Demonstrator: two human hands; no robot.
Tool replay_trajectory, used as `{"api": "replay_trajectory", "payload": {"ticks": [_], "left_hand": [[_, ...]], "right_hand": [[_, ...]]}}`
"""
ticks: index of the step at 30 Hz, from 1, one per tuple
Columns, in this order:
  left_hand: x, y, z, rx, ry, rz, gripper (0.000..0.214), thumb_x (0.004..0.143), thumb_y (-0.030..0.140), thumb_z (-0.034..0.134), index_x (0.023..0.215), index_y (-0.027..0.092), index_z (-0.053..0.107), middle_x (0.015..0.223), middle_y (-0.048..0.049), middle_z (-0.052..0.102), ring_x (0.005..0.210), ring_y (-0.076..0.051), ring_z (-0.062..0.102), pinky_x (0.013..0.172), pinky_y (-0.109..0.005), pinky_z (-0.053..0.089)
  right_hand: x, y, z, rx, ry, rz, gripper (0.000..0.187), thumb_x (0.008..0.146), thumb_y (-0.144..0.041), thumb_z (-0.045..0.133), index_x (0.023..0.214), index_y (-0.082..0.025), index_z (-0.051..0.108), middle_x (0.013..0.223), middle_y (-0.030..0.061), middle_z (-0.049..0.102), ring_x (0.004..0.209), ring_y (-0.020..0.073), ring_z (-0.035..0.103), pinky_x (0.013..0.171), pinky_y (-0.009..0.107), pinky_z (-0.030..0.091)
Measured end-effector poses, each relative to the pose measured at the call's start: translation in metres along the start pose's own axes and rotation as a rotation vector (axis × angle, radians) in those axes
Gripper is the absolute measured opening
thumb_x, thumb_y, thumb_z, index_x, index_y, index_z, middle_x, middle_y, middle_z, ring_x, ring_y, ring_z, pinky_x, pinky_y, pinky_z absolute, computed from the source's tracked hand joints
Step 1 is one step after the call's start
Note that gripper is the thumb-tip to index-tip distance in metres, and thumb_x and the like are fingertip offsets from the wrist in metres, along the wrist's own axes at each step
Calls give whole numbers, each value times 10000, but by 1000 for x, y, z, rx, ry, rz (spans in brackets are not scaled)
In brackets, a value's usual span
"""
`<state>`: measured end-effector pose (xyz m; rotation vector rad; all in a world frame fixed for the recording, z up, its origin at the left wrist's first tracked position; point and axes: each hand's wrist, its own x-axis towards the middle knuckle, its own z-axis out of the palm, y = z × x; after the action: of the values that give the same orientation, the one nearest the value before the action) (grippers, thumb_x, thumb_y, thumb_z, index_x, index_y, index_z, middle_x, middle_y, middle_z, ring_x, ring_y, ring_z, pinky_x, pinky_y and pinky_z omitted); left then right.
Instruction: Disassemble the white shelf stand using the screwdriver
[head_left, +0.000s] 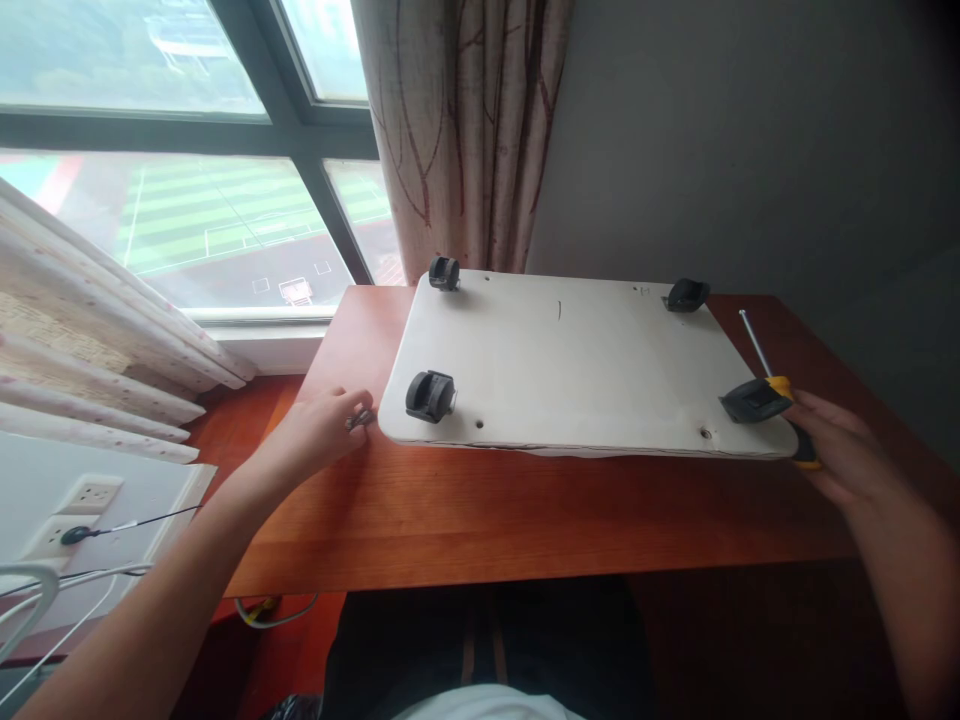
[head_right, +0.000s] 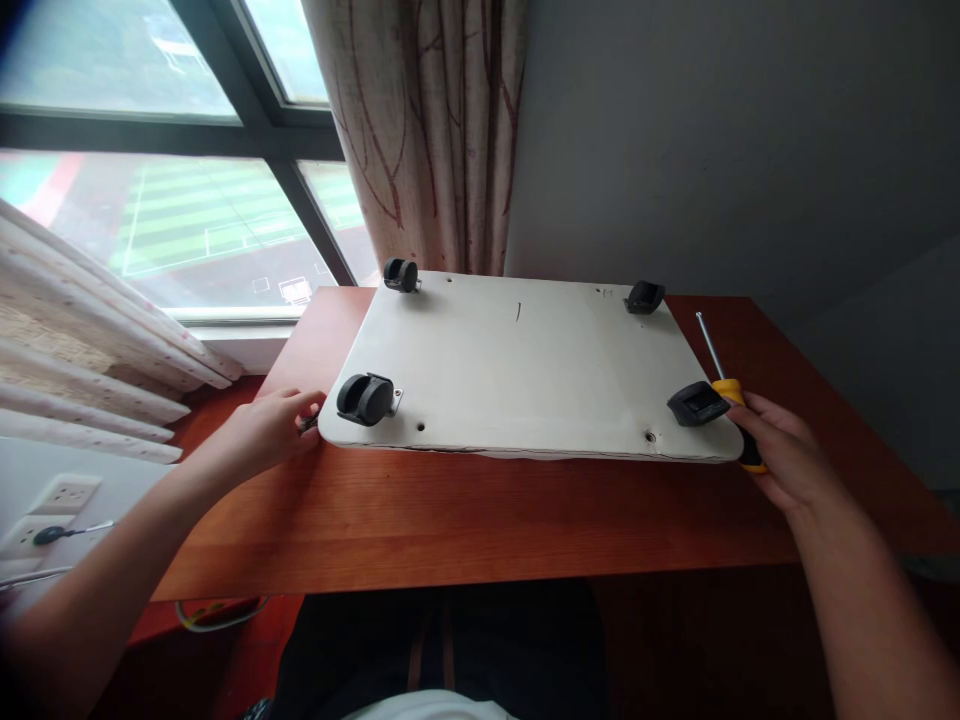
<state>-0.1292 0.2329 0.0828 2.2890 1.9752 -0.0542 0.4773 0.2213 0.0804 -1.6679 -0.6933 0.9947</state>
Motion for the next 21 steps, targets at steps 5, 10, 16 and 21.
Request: {"api": "replay_trajectory", "payload": {"ticks": [5,10,16,21], "left_hand": [[-2,-4,-4,-147,26,-70,252,707,320,598,939,251,669,901,-40,684,744,-214,629,607,-270,388],[-2,-12,-16,-453,94,-81,235,749,360,601,892,192,681,796,-16,665,694,-165,583,693,-279,467],[-8,-5,-32,-504,107,-37,194,755,346,603,846,184,659,796,-24,672,682,-162,593,663,-273,487],[-32,20,-23,-381,-14,91,210,863,384,539,820,211,648,720,-14,669,627,-162,615,598,-246,468]], "right_hand": [[-2,-2,2,0,20,17,394,743,-102,659,1122,-186,726,845,80,723,641,132,663,499,136,494],[-5,-3,5,2,45,23,399,761,-87,642,1139,-190,721,861,79,727,654,130,673,536,145,525],[-1,1,-2,-3,5,11,370,750,-112,663,1107,-184,730,842,88,724,632,138,662,514,148,513],[-2,1,2,-26,15,16,391,740,-140,681,1126,-190,723,879,86,720,632,131,637,530,168,513]]}}
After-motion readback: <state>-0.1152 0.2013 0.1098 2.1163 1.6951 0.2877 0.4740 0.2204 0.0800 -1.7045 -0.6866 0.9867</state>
